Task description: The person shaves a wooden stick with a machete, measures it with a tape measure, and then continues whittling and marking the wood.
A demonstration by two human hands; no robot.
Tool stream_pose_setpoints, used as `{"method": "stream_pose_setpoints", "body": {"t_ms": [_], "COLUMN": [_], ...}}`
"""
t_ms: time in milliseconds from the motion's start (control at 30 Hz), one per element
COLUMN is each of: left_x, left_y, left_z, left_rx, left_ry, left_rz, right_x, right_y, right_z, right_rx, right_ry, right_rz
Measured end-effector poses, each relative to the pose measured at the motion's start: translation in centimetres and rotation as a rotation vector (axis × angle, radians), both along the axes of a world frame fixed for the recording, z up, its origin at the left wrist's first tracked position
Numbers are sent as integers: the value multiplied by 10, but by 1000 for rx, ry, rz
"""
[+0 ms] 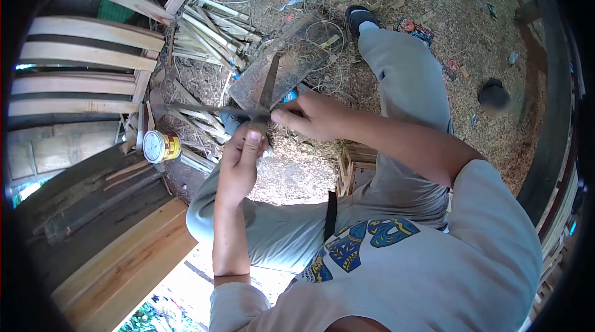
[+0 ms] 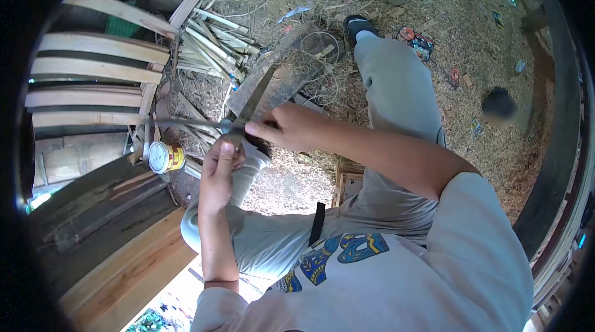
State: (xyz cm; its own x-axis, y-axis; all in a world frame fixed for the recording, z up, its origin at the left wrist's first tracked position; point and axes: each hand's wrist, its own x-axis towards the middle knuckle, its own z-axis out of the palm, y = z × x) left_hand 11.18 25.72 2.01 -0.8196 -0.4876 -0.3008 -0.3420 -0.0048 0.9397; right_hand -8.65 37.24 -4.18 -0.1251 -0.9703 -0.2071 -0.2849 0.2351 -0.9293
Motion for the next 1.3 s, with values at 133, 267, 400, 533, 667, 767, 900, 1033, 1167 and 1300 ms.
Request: {"method": "stream_pose_setpoints", "body": {"t_ms": [133,267,400,533,667,767,900,1033,1167,1300], "left_x": [-6,-6,-2,-6,-6,-8,-7,-9,-1,-8], "left_y": [2,-4,-3,-1,0,0,0,2,-5,-2], "left_z": [0,1,0,-2,-4,-4,-5,-2,-7,5], "left_rx": [92,212,156,205,256,314,339,370,261,256], "left_ry": [121,197,106,134,146,194,159,173,100,113], "left_rz": [117,167,158,125,140,172,194,201,155,192], "right_x": [12,13,14,9,17,11,11,9,12,16], "right_y": [-8,-2,-12,-8,-9,-16,-1,-15,-4,-24], "right_z": [-18,4,-1,-8,-3,-22,3,-5,-2,-12], "right_rx": [-56,-95,89,-31,56,166,-86,155,-152,134], "right_ry": [-56,-50,-86,-70,-99,-101,26,-77,105,-188], "right_rz": [-52,-60,-129,-84,-159,-163,-61,-193,-52,-219]}}
